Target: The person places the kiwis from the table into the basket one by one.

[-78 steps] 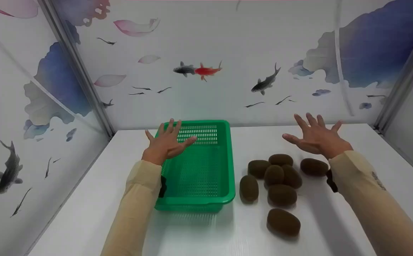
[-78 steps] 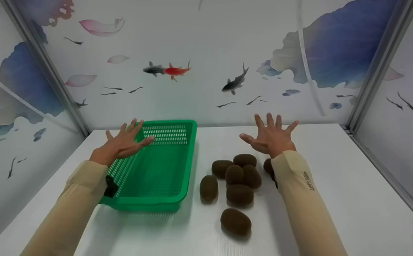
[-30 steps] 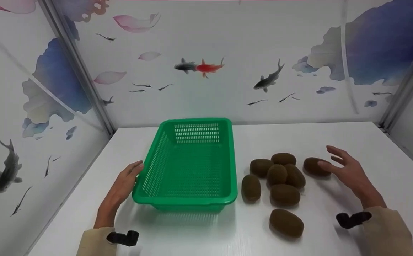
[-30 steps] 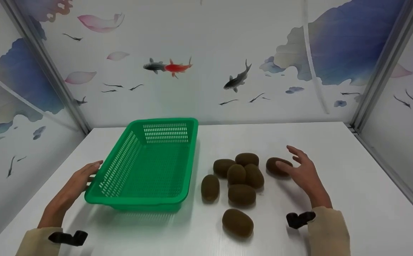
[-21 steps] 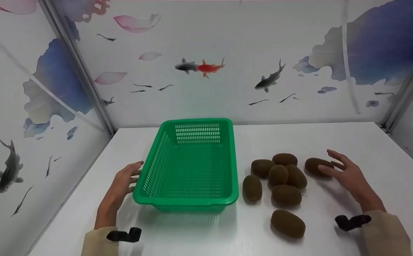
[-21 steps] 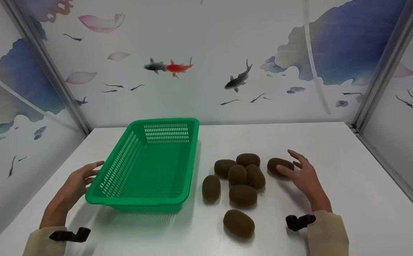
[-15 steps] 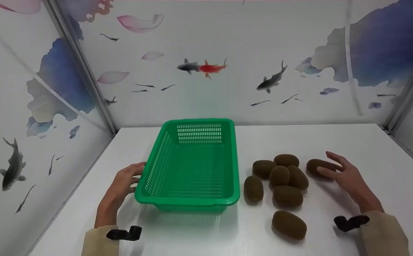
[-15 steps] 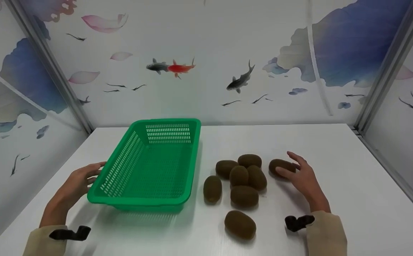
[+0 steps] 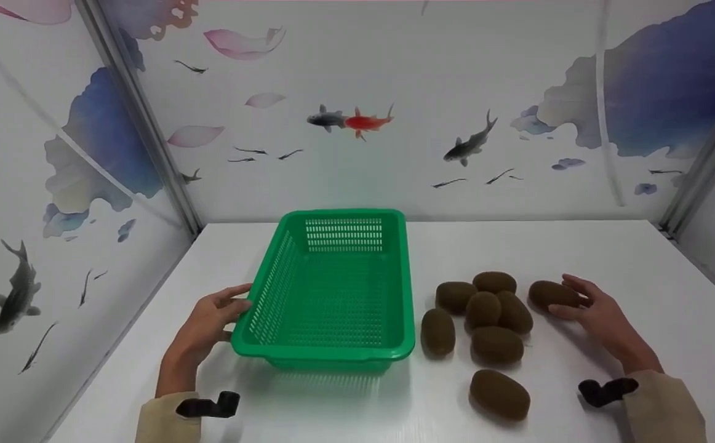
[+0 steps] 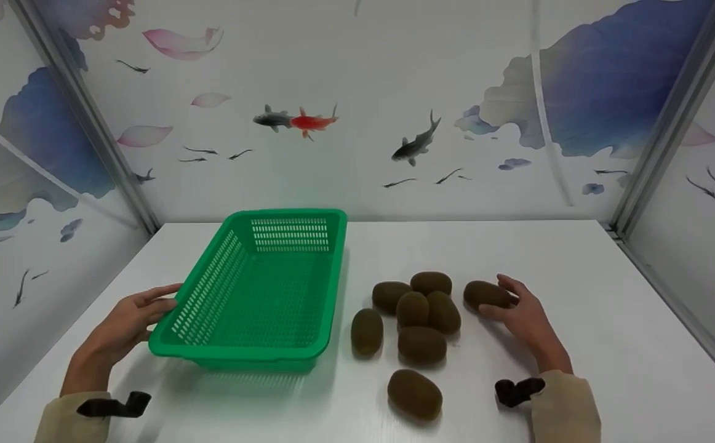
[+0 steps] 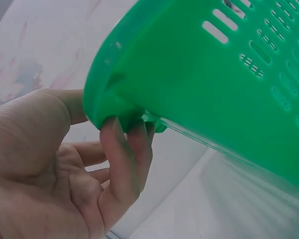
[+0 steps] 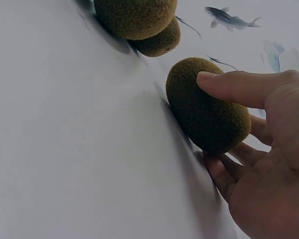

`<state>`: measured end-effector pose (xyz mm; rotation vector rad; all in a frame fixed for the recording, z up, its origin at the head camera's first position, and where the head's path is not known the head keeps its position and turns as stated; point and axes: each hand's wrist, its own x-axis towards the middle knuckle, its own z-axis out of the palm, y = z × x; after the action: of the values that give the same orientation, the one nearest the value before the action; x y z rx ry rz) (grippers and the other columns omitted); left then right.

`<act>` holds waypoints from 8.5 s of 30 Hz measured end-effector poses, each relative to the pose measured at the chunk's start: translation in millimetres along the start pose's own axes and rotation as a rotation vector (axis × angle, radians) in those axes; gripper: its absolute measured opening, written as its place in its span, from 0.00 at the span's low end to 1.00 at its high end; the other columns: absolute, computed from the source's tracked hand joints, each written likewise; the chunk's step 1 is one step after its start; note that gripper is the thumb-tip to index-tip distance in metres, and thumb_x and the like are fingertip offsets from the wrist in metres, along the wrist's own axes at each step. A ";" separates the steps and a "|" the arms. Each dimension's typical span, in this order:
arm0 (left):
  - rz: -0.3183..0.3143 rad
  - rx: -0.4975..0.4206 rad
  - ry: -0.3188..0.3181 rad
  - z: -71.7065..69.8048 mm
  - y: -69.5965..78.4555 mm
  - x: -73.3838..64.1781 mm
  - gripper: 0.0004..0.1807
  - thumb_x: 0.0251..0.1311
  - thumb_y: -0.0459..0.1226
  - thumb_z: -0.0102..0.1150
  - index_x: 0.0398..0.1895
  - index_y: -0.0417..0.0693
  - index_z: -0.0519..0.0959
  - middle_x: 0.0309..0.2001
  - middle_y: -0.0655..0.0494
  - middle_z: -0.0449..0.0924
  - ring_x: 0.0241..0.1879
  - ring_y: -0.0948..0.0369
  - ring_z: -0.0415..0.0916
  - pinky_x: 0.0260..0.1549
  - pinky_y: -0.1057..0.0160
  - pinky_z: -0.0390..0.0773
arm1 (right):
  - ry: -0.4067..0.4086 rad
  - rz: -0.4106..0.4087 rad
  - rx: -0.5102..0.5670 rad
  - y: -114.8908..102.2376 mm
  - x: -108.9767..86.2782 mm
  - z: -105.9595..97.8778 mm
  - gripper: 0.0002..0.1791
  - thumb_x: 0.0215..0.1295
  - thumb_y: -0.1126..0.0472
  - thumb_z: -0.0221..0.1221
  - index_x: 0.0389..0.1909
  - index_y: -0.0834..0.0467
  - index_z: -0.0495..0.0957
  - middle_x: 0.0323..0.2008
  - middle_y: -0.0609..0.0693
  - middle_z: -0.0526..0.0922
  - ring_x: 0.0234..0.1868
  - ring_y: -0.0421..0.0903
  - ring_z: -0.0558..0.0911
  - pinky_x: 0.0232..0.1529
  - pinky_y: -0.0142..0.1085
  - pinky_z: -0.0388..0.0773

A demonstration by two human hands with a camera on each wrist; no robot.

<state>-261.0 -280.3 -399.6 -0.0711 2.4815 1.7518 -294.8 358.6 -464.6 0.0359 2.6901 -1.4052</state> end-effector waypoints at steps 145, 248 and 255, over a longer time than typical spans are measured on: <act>0.031 -0.097 -0.051 -0.5 -7.0 4.2 0.33 0.71 0.40 0.56 0.76 0.44 0.60 0.64 0.36 0.74 0.57 0.53 0.81 0.47 0.54 0.85 | -0.111 -0.225 -0.058 -274.9 85.4 159.5 0.34 0.68 0.54 0.62 0.70 0.66 0.65 0.65 0.65 0.72 0.63 0.60 0.74 0.65 0.53 0.72; 0.011 -0.124 -0.065 -2.1 -13.3 7.4 0.34 0.71 0.42 0.57 0.77 0.48 0.59 0.59 0.45 0.79 0.50 0.57 0.82 0.47 0.56 0.84 | -0.106 -0.271 0.173 -160.0 3.0 65.1 0.30 0.68 0.42 0.62 0.66 0.53 0.73 0.67 0.55 0.75 0.67 0.56 0.76 0.68 0.56 0.70; 0.020 -0.106 -0.079 -0.6 -13.0 7.6 0.35 0.72 0.42 0.56 0.77 0.46 0.58 0.57 0.46 0.80 0.49 0.58 0.84 0.46 0.56 0.84 | -0.027 -0.288 0.165 -144.5 7.7 53.3 0.29 0.68 0.44 0.62 0.65 0.55 0.74 0.65 0.55 0.78 0.62 0.48 0.80 0.63 0.46 0.75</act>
<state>-267.4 -285.1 -412.4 0.0148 2.3417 1.8560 -308.1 232.0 -377.6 -0.3685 2.6310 -1.6880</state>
